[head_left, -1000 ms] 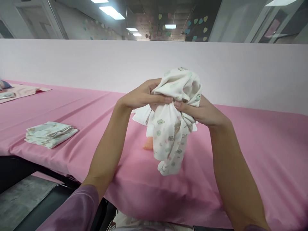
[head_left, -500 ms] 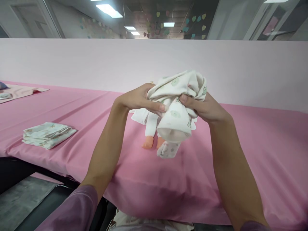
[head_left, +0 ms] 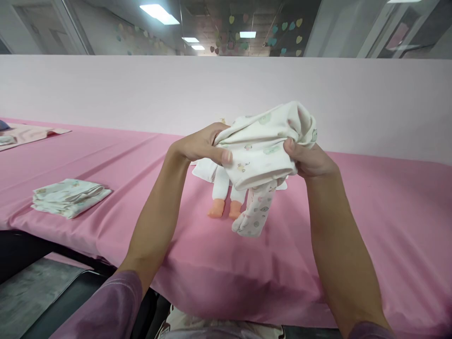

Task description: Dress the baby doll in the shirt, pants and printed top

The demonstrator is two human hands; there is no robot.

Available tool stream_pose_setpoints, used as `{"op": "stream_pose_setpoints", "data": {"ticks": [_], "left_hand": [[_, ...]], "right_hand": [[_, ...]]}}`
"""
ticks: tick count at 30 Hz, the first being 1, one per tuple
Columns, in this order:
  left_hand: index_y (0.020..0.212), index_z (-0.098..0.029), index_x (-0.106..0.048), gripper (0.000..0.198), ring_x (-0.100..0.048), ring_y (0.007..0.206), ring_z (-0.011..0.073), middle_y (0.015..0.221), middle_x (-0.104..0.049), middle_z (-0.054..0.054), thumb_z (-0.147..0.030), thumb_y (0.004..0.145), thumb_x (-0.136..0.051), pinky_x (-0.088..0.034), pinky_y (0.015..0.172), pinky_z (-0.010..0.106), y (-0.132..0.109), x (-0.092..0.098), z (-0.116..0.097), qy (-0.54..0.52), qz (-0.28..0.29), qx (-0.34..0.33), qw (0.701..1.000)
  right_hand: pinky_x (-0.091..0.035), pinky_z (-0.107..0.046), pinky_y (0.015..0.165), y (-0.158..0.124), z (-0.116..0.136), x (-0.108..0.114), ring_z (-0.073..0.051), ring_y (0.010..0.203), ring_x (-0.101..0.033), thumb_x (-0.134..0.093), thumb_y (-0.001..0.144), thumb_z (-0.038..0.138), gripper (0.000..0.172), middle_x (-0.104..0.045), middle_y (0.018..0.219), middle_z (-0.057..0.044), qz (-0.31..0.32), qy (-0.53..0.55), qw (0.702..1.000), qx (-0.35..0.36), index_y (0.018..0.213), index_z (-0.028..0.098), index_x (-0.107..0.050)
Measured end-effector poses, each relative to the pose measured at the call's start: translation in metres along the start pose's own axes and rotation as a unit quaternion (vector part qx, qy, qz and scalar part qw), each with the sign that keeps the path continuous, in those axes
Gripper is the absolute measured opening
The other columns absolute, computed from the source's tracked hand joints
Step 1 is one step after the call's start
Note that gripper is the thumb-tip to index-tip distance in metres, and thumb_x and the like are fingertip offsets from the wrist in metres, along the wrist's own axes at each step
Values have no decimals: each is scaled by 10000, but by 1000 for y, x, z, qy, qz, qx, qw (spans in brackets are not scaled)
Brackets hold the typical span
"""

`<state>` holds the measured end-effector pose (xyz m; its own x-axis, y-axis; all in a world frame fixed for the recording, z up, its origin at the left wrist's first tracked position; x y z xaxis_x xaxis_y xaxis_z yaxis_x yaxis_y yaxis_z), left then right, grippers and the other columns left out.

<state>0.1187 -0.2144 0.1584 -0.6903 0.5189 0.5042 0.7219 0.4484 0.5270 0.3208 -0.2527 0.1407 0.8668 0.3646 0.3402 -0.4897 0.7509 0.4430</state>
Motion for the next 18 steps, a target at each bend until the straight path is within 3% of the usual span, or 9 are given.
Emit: {"op": "stream_pose_setpoints", "data": {"ticks": [3,5,8,9,11,14,18], "left_hand": [[994,-199,-772,615,-756,886,286,848,-744,50,-659,635,-966,-608,680,338,1,-1,-1,-9,2,3,1000],[1064,-203,-773,623,-756,952,285,933,-760,61,-680,694,-926,-619,732,336,2,-2,-2,-29,1,3,1000],[1167,-204,-761,601,-745,1004,267,1015,-764,72,-671,800,-856,-618,783,317,-1,-5,-1,-52,7,21,998],[1182,-202,-758,583,-742,996,258,1016,-762,72,-657,828,-839,-615,785,309,-5,-7,0,-54,8,36,998],[1166,-193,-763,529,-734,950,242,994,-757,70,-632,873,-806,-606,763,296,-16,-12,2,-51,8,78,996],[1082,-192,-779,442,-728,935,250,992,-764,71,-595,901,-782,-602,761,307,-40,-25,5,-40,17,142,989],[1108,-236,-809,417,-735,1077,317,1087,-796,63,-505,798,-881,-623,903,396,-75,-42,13,-41,-17,201,979]], "right_hand": [[-628,-390,692,2,-3,-4,-282,796,-731,-707,865,810,587,-682,701,-24,20,-19,999,-33,1025,249,-768],[-602,-363,656,2,-2,-12,-251,713,-697,-702,891,780,547,-626,624,-7,105,-31,993,-46,960,242,-773],[-595,-346,705,0,1,-20,-227,738,-695,-802,852,691,474,-658,671,-7,246,-35,968,-29,916,222,-781],[-601,-348,745,1,2,-18,-230,787,-710,-848,827,642,443,-697,735,-14,251,-33,967,-22,938,219,-784],[-607,-366,846,4,1,-11,-246,929,-737,-911,795,522,419,-767,917,-28,184,-26,982,-21,1064,228,-781],[-602,-400,937,3,-4,-13,-277,1092,-739,-918,802,407,556,-791,1140,-58,86,-6,995,-55,1296,242,-725],[-603,-417,948,-3,-12,-45,-293,1112,-739,-924,786,388,640,-789,1204,-83,109,6,989,-101,1364,229,-700]]}}
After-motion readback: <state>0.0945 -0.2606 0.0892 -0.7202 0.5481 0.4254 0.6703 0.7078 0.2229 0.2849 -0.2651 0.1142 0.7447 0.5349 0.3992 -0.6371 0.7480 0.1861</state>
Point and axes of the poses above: each hand's wrist, its own y-axis towards the middle knuckle, its own x-axis out of the back of the hand, z = x × y, the point moved 6 cm from there along y, towards the middle knuckle
